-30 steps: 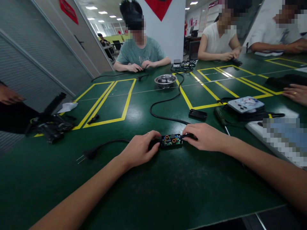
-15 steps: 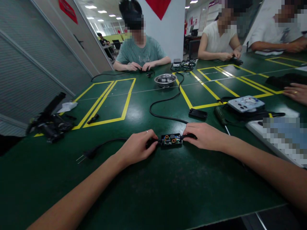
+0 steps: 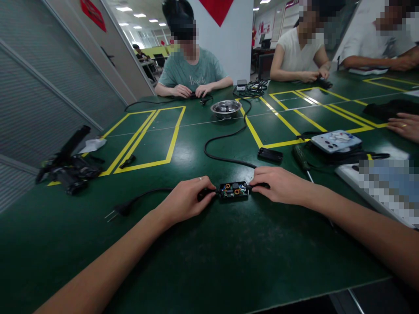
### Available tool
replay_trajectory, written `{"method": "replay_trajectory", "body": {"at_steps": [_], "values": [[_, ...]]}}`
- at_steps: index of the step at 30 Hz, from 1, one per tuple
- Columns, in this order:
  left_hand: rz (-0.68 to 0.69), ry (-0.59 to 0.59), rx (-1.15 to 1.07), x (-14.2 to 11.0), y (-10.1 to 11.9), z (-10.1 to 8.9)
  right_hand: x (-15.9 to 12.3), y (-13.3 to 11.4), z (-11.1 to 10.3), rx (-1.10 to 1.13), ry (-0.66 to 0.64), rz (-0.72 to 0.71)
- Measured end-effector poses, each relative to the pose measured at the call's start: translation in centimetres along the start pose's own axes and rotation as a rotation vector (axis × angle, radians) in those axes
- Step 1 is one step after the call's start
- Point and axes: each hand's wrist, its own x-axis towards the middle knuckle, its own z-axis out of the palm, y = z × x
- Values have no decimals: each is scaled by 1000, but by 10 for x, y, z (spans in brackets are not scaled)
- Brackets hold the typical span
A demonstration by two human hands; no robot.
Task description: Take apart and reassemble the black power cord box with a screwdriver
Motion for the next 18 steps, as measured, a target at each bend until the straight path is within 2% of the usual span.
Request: {"method": "replay_trajectory", "body": {"at_steps": [5,11,18], "values": [[33,-14,21,0,1,0,1,0,3,-10,-11,3],[93,-32,231,-1,6,1,0,-1,5,-88,-16,-32],[112,-6,265,0,5,3,-1,0,5,-92,10,-44]]}}
